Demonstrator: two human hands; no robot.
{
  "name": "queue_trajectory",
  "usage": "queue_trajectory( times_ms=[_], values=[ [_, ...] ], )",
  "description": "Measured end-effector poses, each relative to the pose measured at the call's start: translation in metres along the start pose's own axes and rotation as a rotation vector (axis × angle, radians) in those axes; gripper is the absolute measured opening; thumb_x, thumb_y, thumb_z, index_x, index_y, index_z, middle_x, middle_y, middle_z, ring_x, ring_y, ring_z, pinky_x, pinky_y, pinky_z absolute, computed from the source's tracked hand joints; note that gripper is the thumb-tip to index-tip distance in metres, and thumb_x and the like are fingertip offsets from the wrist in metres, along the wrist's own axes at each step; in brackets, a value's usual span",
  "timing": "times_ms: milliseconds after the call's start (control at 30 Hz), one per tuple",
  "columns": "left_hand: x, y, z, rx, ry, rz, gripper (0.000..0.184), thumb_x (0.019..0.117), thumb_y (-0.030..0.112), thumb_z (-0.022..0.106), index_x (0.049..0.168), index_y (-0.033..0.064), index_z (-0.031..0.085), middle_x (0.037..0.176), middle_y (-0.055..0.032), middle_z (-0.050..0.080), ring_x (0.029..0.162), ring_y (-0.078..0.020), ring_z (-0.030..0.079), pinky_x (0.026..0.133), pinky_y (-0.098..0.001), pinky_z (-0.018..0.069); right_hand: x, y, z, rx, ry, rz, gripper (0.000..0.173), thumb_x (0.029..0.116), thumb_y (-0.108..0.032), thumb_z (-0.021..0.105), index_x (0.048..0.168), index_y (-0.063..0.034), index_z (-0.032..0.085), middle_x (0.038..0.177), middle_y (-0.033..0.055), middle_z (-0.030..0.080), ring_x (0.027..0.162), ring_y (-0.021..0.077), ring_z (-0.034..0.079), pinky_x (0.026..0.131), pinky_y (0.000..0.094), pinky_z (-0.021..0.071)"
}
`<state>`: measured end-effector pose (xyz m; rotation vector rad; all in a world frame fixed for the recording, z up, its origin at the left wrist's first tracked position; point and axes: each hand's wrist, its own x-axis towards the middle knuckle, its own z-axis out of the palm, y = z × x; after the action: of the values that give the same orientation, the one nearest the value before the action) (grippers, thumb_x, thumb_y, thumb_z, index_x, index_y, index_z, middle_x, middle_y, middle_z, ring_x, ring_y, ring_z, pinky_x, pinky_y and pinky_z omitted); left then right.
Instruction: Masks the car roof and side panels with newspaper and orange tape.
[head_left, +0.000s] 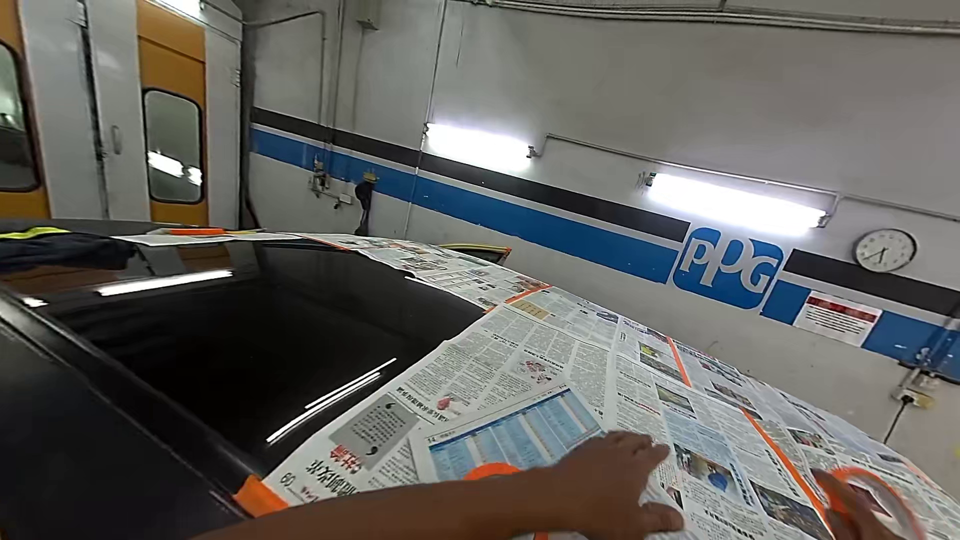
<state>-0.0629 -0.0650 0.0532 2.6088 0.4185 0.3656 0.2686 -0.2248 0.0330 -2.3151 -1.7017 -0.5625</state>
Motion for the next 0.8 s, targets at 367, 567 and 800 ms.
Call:
queue_trajectory(
  times_ms=[367, 567, 800],
  values=[
    [0.057, -0.186, -0.037, 0.158, -0.062, -0.116, 0.057, 0.1113, 0.047, 0.024, 0.153, 0.018, 0.048, 0.165, -0.0052, 0.036, 0.155, -0.0251, 0.028, 0.124, -0.0592, 0.0124, 0.09, -0.124, 0.09, 0.309, -0.012, 0.005, 0.067, 0.1046, -0.027, 0.047, 0.164, -0.0103, 0.022, 0.118, 0.0249, 0.066, 0.102, 0.0428, 0.066, 0.092, 0.0654, 0.0479],
    [0.093, -0.23, -0.059, 0.279, -0.056, -0.261, 0.058, 0.1106, 0.049, 0.021, 0.16, 0.0241, 0.038, 0.168, -0.0107, 0.029, 0.156, -0.0316, 0.023, 0.124, -0.0584, 0.0153, 0.081, -0.12, 0.101, 0.3, 0.085, -0.005, 0.066, 0.1036, -0.023, 0.045, 0.163, -0.0048, 0.022, 0.118, 0.0213, 0.069, 0.105, 0.0392, 0.068, 0.098, 0.0629, 0.0463],
    [0.114, -0.239, -0.055, 0.343, 0.015, -0.405, 0.058, 0.1092, 0.053, 0.023, 0.16, 0.0293, 0.036, 0.169, -0.0108, 0.026, 0.157, -0.0346, 0.019, 0.121, -0.0674, 0.0138, 0.081, -0.125, 0.101, 0.293, 0.152, 0.028, 0.071, 0.1032, -0.019, 0.046, 0.161, 0.007, 0.013, 0.11, 0.0224, 0.068, 0.103, 0.0405, 0.067, 0.1, 0.0606, 0.0472]
  ],
)
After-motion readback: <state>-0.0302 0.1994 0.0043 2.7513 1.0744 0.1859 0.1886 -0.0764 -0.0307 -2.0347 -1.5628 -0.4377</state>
